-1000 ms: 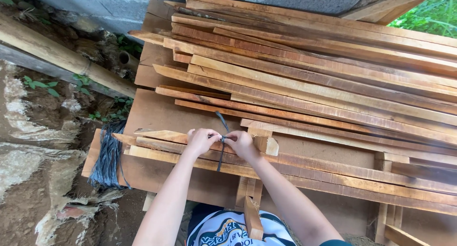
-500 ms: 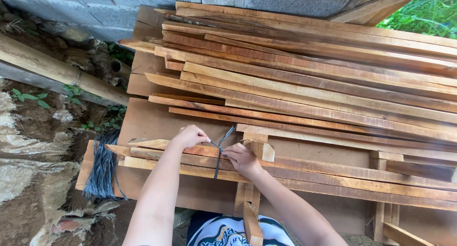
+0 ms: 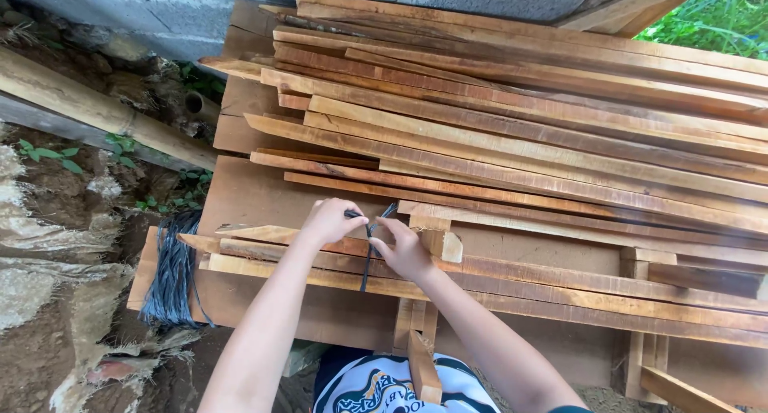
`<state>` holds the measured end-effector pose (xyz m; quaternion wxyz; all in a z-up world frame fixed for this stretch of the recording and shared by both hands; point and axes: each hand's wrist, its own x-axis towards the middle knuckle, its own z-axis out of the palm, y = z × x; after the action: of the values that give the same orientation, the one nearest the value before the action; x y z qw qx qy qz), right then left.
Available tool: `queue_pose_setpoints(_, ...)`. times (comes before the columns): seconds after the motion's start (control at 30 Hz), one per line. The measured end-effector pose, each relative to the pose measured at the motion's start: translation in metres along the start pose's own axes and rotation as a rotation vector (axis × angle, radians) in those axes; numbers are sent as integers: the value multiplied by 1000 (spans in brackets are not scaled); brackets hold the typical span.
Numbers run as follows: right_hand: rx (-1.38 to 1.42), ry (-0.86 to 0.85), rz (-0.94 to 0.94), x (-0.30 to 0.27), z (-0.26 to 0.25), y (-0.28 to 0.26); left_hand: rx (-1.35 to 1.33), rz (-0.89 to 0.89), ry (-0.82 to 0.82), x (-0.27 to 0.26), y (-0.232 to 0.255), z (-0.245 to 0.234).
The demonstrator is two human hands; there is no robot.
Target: The recorder is sorting through wood slats and bundling groups of them together using black plastic ties.
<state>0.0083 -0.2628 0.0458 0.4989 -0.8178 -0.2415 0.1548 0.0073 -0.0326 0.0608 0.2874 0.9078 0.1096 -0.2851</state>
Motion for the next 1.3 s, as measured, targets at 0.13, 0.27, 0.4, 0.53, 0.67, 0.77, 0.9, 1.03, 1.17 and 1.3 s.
queue_pose_setpoints(0.13, 38, -124, 331, 24, 27, 17, -60, -63, 66, 12, -2, 32)
queue_pose_setpoints(0.27, 177, -108, 451, 33, 44, 33, -322, -243, 90, -12, 0, 39)
queue_pose_setpoints(0.4, 284, -70, 510, 49, 42, 26, -114, -194, -43, -31, 9, 47)
queue_pose_setpoints(0.53, 311, -107, 612, 67, 58, 42, -170, -255, 33, -1, -10, 85)
queue_pose_setpoints(0.67, 288, -119, 601, 74, 72, 50, -153, -299, 32, 3, -11, 87)
queue_pose_setpoints(0.77, 292, -100, 621, 73, 75, 44, -64, -337, -94, -15, 24, 52)
queue_pose_setpoints(0.9, 459, -47, 730, 87, 85, 38, -89, -357, -203, -40, 56, -1)
queue_pose_setpoints(1.03, 456, -28, 720, 89, 95, 59, -77, -364, -236, -34, 52, 4)
queue_pose_setpoints(1.17, 491, -11, 712, 84, 75, 17, -149, -361, -256, -27, 35, 19)
queue_pose_setpoints(1.3, 664, -39, 786, 88, 56, 10, -250, -367, -181, -19, 26, 32)
